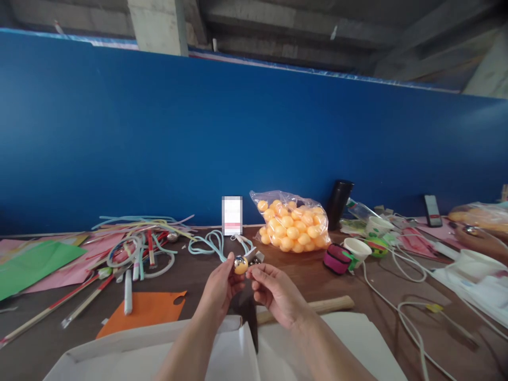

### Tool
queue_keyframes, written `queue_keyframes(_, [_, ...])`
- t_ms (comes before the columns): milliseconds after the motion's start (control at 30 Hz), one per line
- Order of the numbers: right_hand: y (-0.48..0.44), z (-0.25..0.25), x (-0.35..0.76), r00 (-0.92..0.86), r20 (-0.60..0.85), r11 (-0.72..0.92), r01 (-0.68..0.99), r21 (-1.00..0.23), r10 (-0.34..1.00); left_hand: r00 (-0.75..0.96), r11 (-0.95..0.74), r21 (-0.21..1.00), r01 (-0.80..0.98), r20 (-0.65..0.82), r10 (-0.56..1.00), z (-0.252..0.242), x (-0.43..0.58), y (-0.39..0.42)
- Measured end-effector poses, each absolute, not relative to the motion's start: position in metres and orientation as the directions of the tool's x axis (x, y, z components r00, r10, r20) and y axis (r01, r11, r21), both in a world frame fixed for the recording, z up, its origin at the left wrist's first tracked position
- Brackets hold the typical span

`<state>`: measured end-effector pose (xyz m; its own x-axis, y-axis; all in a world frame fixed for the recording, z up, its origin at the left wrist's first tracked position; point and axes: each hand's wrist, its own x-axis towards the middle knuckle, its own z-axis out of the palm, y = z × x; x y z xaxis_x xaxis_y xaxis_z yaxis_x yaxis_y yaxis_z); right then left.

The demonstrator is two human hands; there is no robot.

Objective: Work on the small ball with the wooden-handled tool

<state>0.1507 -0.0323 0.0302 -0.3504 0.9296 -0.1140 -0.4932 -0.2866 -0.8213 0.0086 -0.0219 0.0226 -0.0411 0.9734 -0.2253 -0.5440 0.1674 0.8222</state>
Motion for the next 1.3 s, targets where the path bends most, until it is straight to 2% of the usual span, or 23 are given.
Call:
queue_keyframes(267, [-0.033, 0.0337, 0.1513, -0.292, -0.112, -0.26, -0.539, -0.801, 0.95, -0.048, 0.169, 0.829, -0.533, -0.229, 0.972, 0.0243, 0.0086, -0.0233])
queue_keyframes(567, [-0.0325, 0.0331, 0.1548, -0.336, -0.071, -0.257, -0.549, -0.795, 0.939, 0.084, 0.118, 0.82, -0.56, -0.085, 0.993, 0.0259, 0.0099, -0.0283])
queue_keyframes(833, [-0.0327, 0.0345, 0.1554, -0.316, 0.0, -0.216, -0.65, -0.728, 0.949, 0.095, 0.114, 0.814, -0.57, -0.072, 0.993, 0.0272, 0.0097, -0.0312])
queue_keyframes(1033, [-0.0363, 0.0373, 0.152, -0.313, -0.018, -0.21, -0.593, -0.778, 0.95, 0.09, 0.122, 0.819, -0.561, -0.086, 0.992, 0.0251, 0.0094, -0.0306])
queue_keyframes(1300, [-0.0391, 0.0359, 0.1484, -0.33, -0.036, -0.211, -0.512, -0.833, 0.943, 0.144, 0.102, 0.813, -0.573, -0.023, 0.989, 0.0279, 0.0121, -0.0317])
